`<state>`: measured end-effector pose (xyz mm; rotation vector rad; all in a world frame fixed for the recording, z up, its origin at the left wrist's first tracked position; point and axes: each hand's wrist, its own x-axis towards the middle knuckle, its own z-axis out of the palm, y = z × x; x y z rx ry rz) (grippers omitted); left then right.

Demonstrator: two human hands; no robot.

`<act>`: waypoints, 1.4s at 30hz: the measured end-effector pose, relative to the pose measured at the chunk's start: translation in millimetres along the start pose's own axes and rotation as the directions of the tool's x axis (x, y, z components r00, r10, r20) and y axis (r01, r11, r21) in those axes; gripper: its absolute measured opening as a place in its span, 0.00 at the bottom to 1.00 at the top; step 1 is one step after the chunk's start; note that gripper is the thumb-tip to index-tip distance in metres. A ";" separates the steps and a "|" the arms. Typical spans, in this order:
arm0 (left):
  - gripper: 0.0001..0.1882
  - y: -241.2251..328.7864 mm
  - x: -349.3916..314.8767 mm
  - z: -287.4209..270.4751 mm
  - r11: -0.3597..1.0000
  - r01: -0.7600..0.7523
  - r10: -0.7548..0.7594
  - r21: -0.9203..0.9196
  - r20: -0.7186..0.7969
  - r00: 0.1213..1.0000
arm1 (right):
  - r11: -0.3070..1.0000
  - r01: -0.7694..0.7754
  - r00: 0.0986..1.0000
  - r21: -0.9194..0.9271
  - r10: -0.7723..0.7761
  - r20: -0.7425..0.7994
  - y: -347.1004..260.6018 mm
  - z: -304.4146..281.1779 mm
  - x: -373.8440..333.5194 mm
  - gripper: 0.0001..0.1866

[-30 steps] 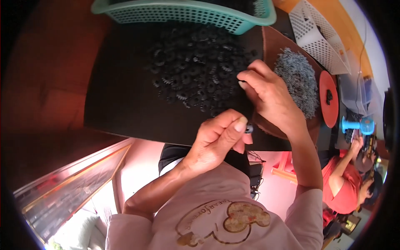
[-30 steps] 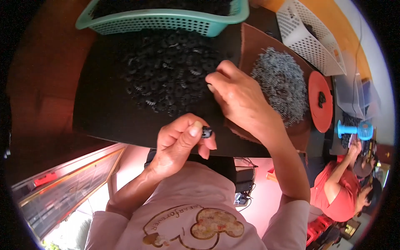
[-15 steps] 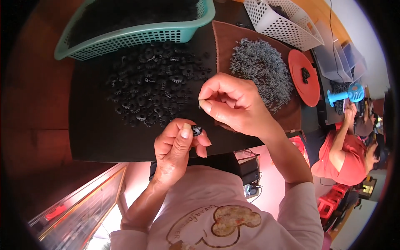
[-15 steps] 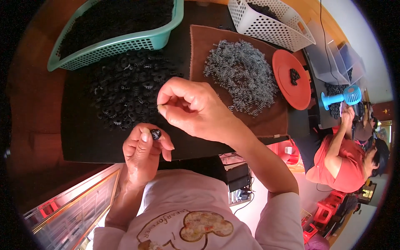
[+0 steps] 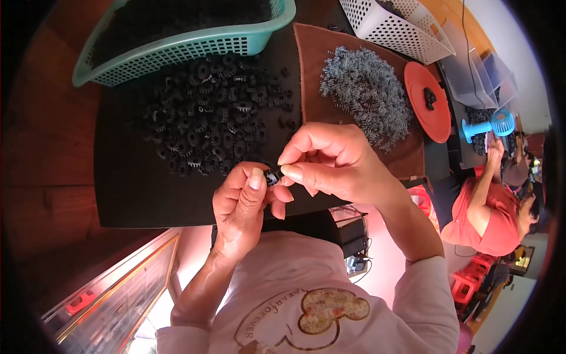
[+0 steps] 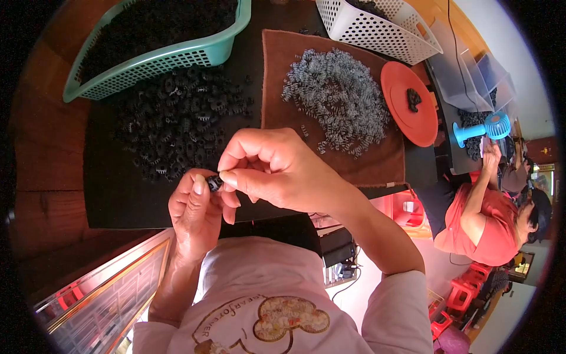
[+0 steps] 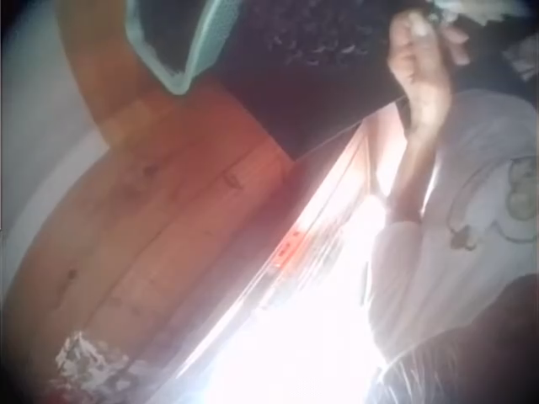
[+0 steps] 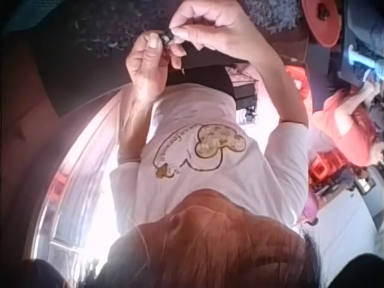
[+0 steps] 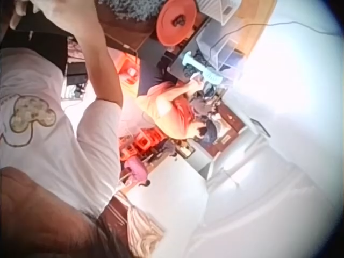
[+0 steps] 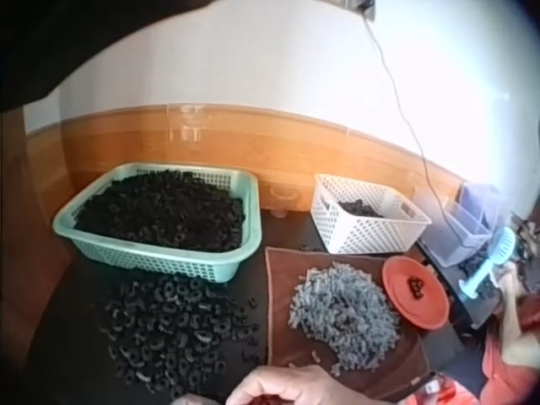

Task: Assembling small metal springs into black plastic hair clips.

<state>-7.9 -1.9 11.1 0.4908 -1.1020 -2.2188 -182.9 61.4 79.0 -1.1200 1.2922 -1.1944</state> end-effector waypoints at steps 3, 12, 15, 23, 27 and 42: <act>0.17 -0.4 0.5 -0.3 1.000 0.001 -0.002 0.026 0.009 1.000 | 1.000 0.009 1.000 -0.030 -0.009 0.010 1.2 -0.7 -0.8 0.02; 0.14 -1.6 -0.8 4.9 0.987 -0.025 0.033 0.161 -0.050 0.998 | 0.999 -0.004 1.000 -0.041 0.004 0.000 0.4 2.7 -4.0 0.04; 0.13 -2.1 -0.9 6.4 0.985 -0.029 0.039 0.170 -0.056 0.998 | 0.998 -0.019 1.000 -0.063 0.017 -0.025 1.8 3.7 -8.2 0.04; 0.13 -2.1 -1.7 5.7 0.988 -0.021 0.035 0.155 -0.088 0.996 | 0.995 0.018 0.999 -0.094 -0.021 -0.028 3.7 7.8 -6.2 0.04; 0.13 -4.5 0.3 4.5 0.988 -0.067 0.076 0.140 -0.064 0.995 | 0.985 0.085 0.995 -0.149 -0.093 -0.043 6.3 9.7 -3.4 0.04; 0.12 -3.4 0.4 4.2 0.981 -0.053 0.050 0.184 0.024 0.998 | 0.854 0.285 0.955 -0.435 -0.293 0.051 5.7 -1.6 1.8 0.04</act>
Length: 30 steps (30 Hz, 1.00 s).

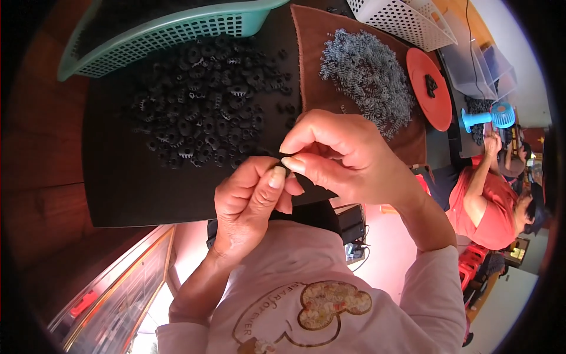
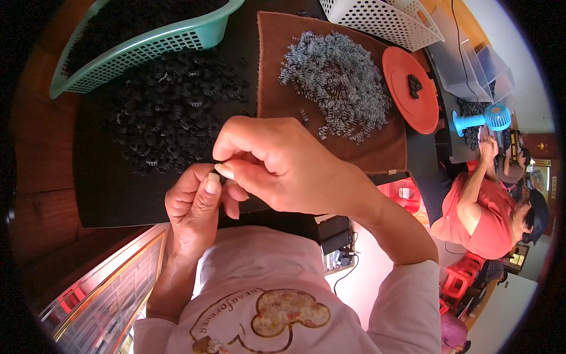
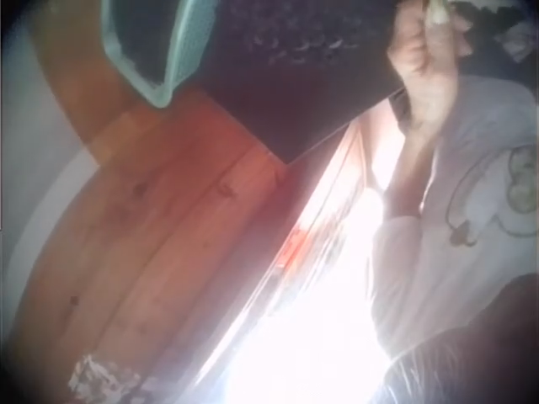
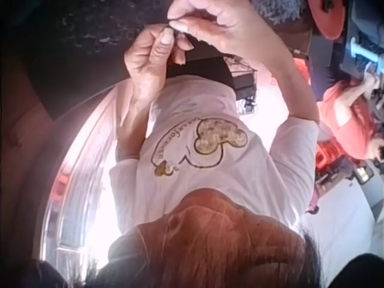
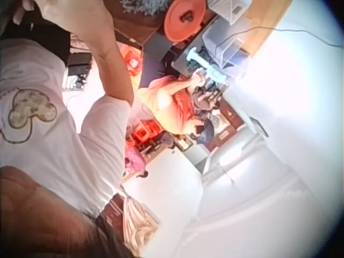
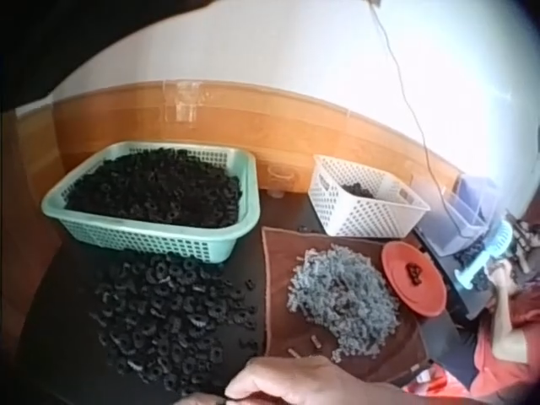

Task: Assembling small metal springs into black plastic hair clips.

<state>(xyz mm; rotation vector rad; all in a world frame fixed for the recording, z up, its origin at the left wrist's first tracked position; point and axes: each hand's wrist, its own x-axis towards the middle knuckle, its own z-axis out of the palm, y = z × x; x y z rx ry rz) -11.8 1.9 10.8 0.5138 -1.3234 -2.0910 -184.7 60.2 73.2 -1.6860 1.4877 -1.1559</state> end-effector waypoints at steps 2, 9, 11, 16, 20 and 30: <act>0.11 1.0 0.1 -1.6 0.998 0.055 -0.055 -0.001 0.075 0.996 | 0.986 -0.090 0.996 0.140 0.091 -0.004 -1.3 0.3 -2.1 0.03; 0.12 2.9 4.6 -5.6 0.993 0.037 -0.027 -0.112 0.091 0.995 | 0.920 0.206 0.978 -0.332 -0.199 0.054 8.7 -1.0 -5.3 0.18; 0.11 5.1 6.5 -5.6 0.993 0.029 -0.021 -0.118 0.072 0.997 | 0.879 0.239 0.970 -0.412 -0.239 0.053 3.6 0.4 -5.6 0.24; 0.11 4.2 6.6 -9.4 0.970 0.089 -0.074 -0.226 0.077 0.994 | 0.712 0.307 0.935 -0.631 -0.350 0.060 6.2 4.0 -2.9 0.18; 0.09 5.2 4.9 -11.9 0.950 0.127 -0.105 -0.285 0.094 0.990 | 0.668 0.358 0.904 -0.653 -0.422 0.066 10.8 5.4 -2.1 0.17; 0.10 2.3 1.6 -7.4 0.994 0.068 -0.064 -0.088 0.049 0.997 | 0.612 0.395 0.873 -0.685 -0.481 0.074 15.6 10.4 -6.3 0.14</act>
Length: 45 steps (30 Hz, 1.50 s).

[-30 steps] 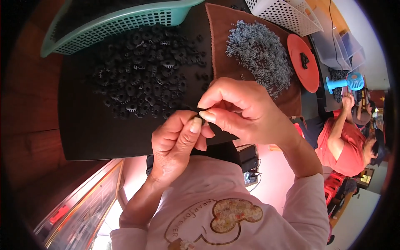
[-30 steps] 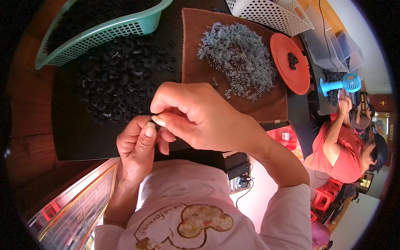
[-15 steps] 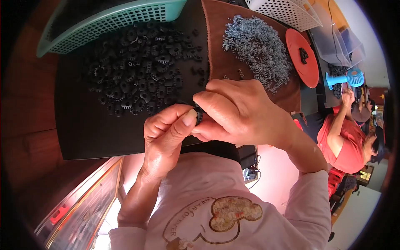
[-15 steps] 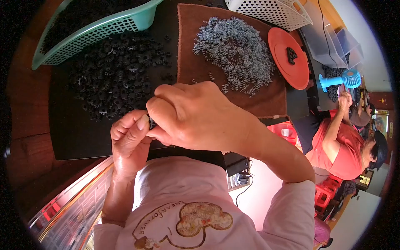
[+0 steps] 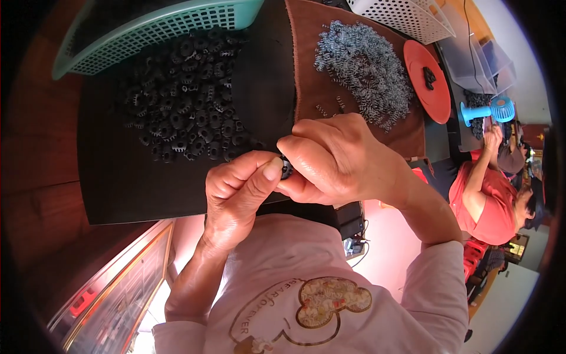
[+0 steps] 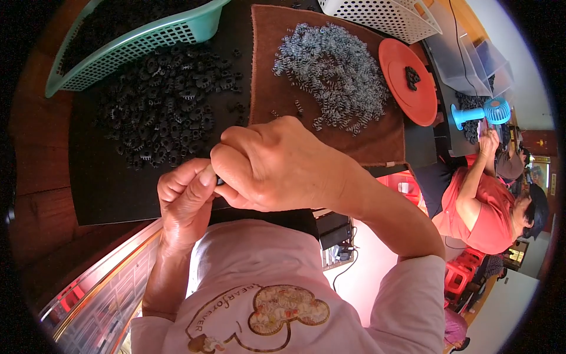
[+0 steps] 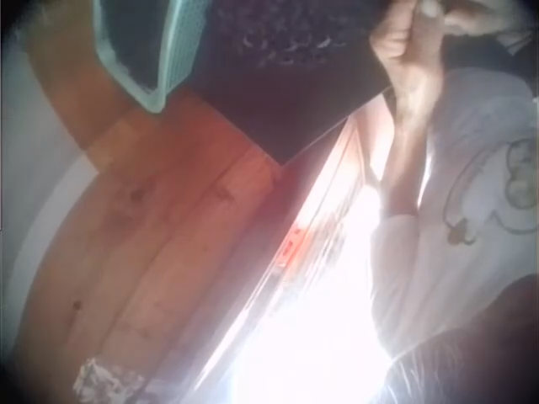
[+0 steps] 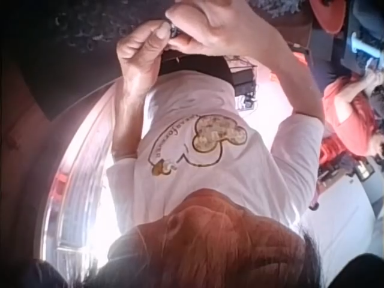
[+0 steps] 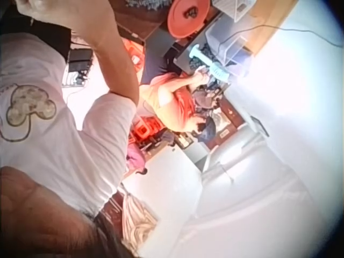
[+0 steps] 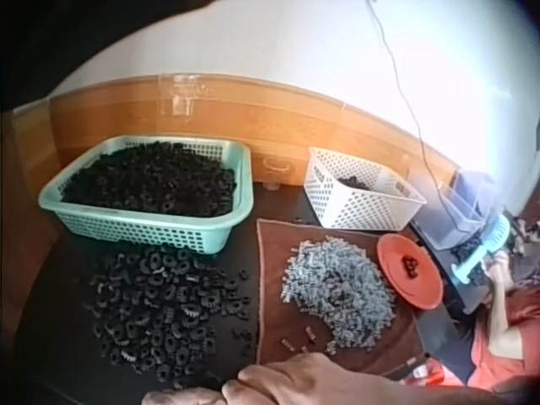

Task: Assembling small metal springs into black plastic hair clips.

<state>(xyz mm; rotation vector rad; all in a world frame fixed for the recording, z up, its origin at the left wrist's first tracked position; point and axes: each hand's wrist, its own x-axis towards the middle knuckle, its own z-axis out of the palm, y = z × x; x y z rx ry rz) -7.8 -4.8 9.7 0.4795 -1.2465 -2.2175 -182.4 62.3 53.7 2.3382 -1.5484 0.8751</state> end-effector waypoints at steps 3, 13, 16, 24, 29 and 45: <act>0.10 -1.1 0.3 2.1 0.999 -0.015 0.016 0.036 -0.018 1.000 | 1.000 0.023 1.000 0.015 -0.023 -0.002 1.4 3.8 -6.9 0.14; 0.15 -1.8 1.2 11.9 0.992 -0.092 0.090 0.089 0.022 0.996 | 0.978 -0.193 0.980 -0.083 0.196 0.029 8.7 -31.4 -22.1 0.21; 0.17 -1.6 -0.3 8.5 0.991 -0.085 0.082 0.099 0.035 0.996 | 0.915 -0.353 0.932 -0.195 0.327 -0.154 38.0 -65.0 -56.2 0.19; 0.15 -2.6 -0.5 6.8 0.986 -0.076 0.063 0.148 0.093 0.994 | 0.426 -0.903 0.415 0.053 0.898 -0.148 129.2 -142.3 -157.0 0.18; 0.15 -3.7 -0.7 6.4 0.989 -0.079 0.068 0.128 0.086 0.994 | 0.365 -0.925 0.346 0.100 0.923 -0.166 116.2 -135.5 -141.6 0.15; 0.14 -3.1 -4.6 6.5 0.973 -0.086 0.068 0.213 0.091 0.994 | 0.901 -0.434 0.878 -0.032 0.430 0.209 47.6 -26.9 -12.8 0.05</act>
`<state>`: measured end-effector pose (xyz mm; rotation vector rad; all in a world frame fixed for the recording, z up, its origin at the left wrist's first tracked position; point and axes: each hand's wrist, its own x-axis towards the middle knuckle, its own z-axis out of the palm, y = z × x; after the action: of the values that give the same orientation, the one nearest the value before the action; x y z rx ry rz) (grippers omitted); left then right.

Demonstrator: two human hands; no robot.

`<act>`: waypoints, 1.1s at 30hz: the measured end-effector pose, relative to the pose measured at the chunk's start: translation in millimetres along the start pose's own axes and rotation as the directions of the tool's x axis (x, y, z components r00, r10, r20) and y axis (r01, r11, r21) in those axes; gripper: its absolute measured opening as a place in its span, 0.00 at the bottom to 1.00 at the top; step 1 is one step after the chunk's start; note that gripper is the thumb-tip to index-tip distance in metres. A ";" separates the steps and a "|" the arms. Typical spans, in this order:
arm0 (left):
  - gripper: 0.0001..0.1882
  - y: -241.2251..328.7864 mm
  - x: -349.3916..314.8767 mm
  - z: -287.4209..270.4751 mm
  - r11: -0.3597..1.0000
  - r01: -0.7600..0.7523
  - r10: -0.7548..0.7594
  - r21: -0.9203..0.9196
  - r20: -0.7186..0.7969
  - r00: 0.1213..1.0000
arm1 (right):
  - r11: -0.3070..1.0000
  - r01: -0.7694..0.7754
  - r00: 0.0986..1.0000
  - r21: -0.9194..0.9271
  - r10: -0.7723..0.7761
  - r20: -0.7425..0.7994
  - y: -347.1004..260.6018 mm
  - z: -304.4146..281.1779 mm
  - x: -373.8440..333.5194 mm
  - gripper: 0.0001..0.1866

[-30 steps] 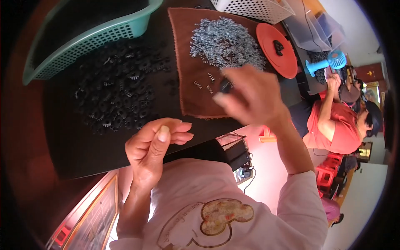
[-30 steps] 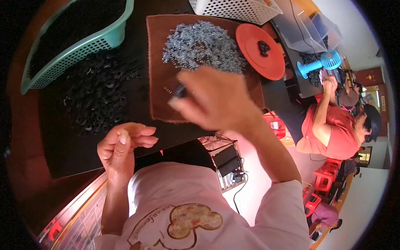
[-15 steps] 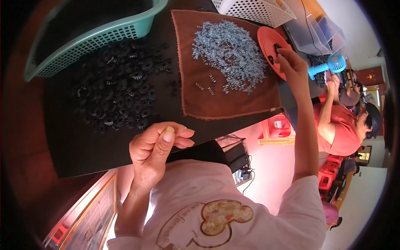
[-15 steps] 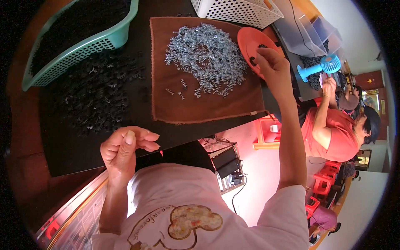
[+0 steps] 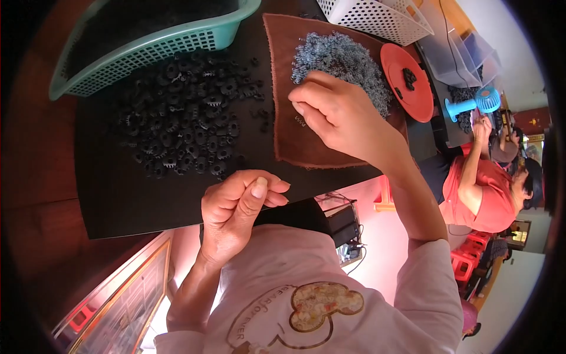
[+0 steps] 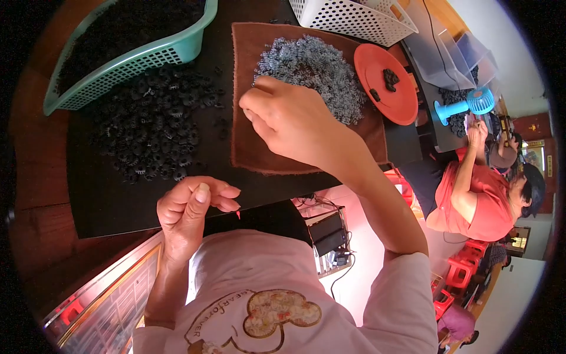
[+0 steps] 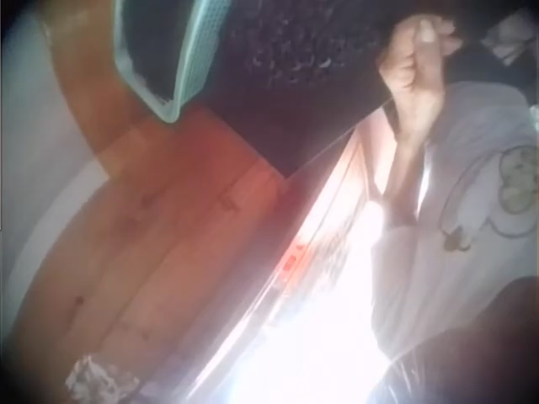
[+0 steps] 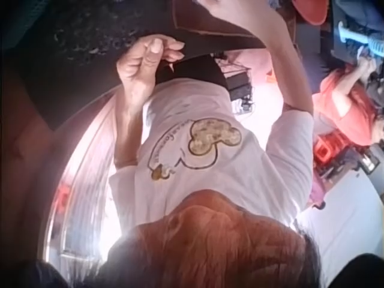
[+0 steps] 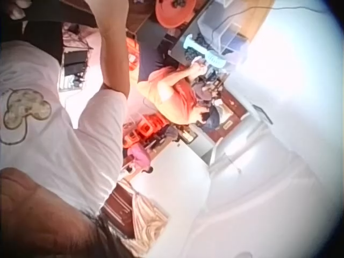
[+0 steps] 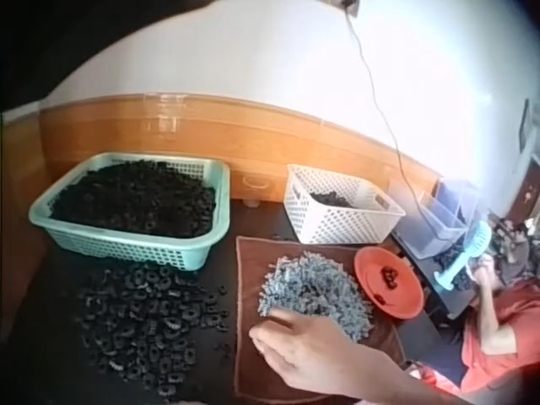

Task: Assembling small metal springs into black plastic hair clips.

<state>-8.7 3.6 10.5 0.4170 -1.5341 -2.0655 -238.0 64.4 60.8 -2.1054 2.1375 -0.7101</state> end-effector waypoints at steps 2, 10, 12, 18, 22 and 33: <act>0.14 0.8 -0.4 1.0 1.000 0.001 -0.001 0.010 0.001 1.000 | 0.998 0.051 0.998 0.049 -0.049 -0.045 -5.1 4.4 11.0 0.04; 0.13 -0.4 1.5 -0.3 0.999 -0.019 0.017 0.051 0.032 0.999 | 0.988 0.089 0.996 -0.129 -0.085 0.040 0.8 37.9 51.6 0.05; 0.13 0.3 2.8 -1.4 0.994 -0.057 0.051 0.096 0.055 0.997 | 0.985 0.060 0.989 -0.161 -0.036 0.143 -10.0 36.2 52.0 0.05; 0.13 -2.0 4.8 -3.6 0.990 -0.083 0.076 0.118 0.064 0.995 | 0.979 0.068 0.988 -0.191 -0.039 0.151 -12.7 36.6 59.0 0.07; 0.13 -0.8 4.2 -2.4 0.994 -0.045 0.042 0.095 0.043 0.998 | 0.976 0.031 0.979 -0.216 0.014 0.204 -18.0 34.2 64.9 0.09; 0.14 -0.8 4.1 -1.1 0.999 -0.002 0.002 0.043 0.012 1.000 | 0.964 0.004 0.972 -0.265 0.058 0.230 -28.6 38.1 59.2 0.05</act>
<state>-11.6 0.5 9.6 0.4199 -1.5871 -2.0403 -201.8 -2.0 53.3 -2.1462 2.2237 -0.1647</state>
